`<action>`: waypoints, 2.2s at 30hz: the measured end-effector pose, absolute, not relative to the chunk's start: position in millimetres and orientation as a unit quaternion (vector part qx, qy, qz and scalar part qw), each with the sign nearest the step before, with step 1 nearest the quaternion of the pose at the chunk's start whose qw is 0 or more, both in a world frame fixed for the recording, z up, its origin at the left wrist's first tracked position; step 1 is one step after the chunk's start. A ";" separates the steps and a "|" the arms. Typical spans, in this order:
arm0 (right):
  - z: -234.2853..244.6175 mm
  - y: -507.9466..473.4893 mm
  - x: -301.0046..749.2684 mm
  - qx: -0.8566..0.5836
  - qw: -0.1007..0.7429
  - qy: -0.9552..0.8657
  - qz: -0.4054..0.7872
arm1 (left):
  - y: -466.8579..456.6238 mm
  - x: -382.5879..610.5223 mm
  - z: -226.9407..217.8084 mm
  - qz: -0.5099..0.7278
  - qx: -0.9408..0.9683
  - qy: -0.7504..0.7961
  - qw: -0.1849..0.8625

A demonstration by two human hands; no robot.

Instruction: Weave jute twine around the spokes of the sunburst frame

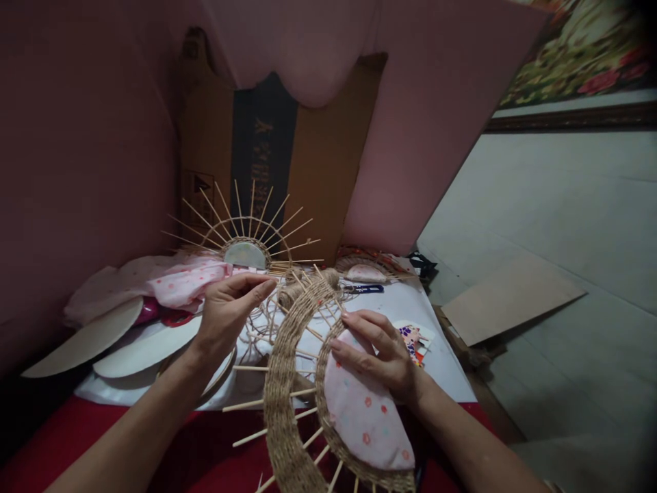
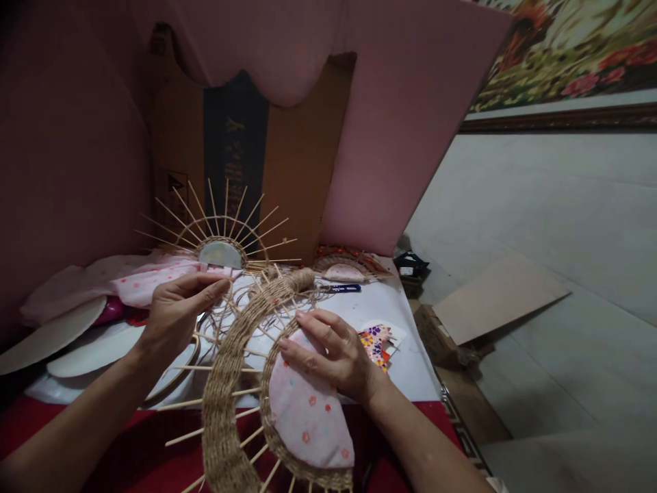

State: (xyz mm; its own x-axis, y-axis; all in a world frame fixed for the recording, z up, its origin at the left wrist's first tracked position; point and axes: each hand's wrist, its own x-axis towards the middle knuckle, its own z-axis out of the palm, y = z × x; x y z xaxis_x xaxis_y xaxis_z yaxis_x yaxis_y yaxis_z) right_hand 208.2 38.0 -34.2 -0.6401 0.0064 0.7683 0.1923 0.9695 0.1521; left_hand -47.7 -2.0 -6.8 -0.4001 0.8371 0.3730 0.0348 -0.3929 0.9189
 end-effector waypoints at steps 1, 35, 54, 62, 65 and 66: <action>-33.9 37.8 208.2 -0.056 0.420 -0.899 -0.112 | -1.9 -47.8 -7.1 0.695 0.465 0.468 0.287; -24.4 32.7 216.9 -0.069 0.450 -0.866 -0.206 | -25.6 -48.3 21.3 0.657 0.324 0.317 0.602; -25.6 30.1 214.9 -0.058 0.432 -0.878 -0.197 | -13.9 -39.9 2.8 0.549 0.475 0.420 0.545; -24.4 27.6 213.7 -0.066 0.434 -0.883 -0.168 | -15.5 -43.0 -2.6 0.537 0.484 0.461 0.515; -23.6 27.0 213.7 -0.060 0.434 -0.884 -0.164 | -16.2 -42.3 -1.7 0.531 0.485 0.472 0.510; -23.6 26.9 213.7 -0.059 0.434 -0.884 -0.165 | -16.4 -41.8 -0.6 0.529 0.484 0.474 0.512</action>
